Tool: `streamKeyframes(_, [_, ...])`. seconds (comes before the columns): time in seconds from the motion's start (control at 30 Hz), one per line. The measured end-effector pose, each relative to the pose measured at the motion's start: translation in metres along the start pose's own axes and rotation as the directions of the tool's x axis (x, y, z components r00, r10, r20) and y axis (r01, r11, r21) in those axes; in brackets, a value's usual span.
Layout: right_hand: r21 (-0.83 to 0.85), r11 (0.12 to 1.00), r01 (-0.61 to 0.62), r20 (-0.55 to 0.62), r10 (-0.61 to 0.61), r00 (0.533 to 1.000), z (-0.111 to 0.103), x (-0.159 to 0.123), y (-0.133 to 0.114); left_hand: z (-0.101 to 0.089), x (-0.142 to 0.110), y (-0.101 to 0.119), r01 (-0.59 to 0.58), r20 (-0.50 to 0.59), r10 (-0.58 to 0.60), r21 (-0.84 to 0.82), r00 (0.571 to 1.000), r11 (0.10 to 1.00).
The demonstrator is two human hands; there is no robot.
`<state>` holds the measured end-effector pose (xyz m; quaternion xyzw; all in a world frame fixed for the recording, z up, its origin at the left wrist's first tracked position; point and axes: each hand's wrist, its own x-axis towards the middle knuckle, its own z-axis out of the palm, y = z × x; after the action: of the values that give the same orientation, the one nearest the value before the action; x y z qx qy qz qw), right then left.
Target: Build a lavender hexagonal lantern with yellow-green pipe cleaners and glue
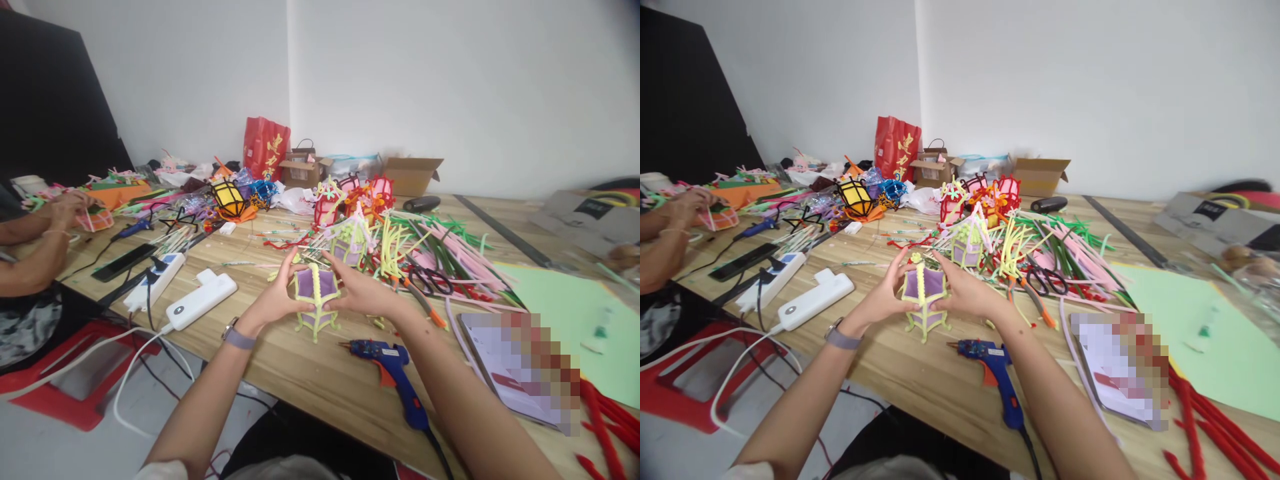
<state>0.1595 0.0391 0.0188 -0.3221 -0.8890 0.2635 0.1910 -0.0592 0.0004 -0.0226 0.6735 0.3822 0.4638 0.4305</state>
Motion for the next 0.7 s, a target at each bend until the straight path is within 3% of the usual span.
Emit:
streamKeyframes(0.17, [-0.001, 1.0, 0.006, 0.007, -0.006, 1.0, 0.002, 0.0, 0.002, -0.001, 0.0, -0.005, -0.005, 0.027, 0.005, -0.002, 1.0, 1.0])
streamKeyframes(0.3, [-0.013, 0.999, -0.029, 0.042, 0.03, 0.999, -0.006, -0.004, 0.001, -0.015, -0.004, -0.005, -0.021, 0.082, 0.023, -0.021, 0.996, 1.0])
streamKeyframes(0.37, [-0.051, 0.996, -0.072, 0.069, 0.076, 0.995, -0.016, -0.008, 0.002, -0.025, -0.005, -0.005, -0.033, 0.014, 0.034, -0.053, 0.999, 0.998])
streamKeyframes(0.43, [-0.11, 0.988, -0.11, 0.068, 0.118, 0.991, -0.028, -0.012, 0.004, -0.035, -0.003, -0.006, 0.011, -0.166, -0.003, 0.045, 0.986, 0.999])
streamKeyframes(0.5, [-0.171, 0.973, -0.154, 0.057, 0.166, 0.985, -0.041, -0.016, 0.006, -0.041, 0.002, -0.01, 0.188, -0.345, -0.058, 0.356, 0.937, 0.915])
streamKeyframes(0.6, [-0.251, 0.941, -0.229, 0.134, 0.268, 0.954, -0.056, -0.022, 0.008, -0.042, 0.013, -0.017, 0.282, -0.356, -0.105, 0.494, 0.929, 0.823])
streamKeyframes(0.7, [-0.341, 0.885, -0.317, 0.224, 0.404, 0.887, -0.058, -0.026, 0.014, -0.033, 0.026, -0.025, 0.329, -0.326, -0.161, 0.569, 0.932, 0.754])
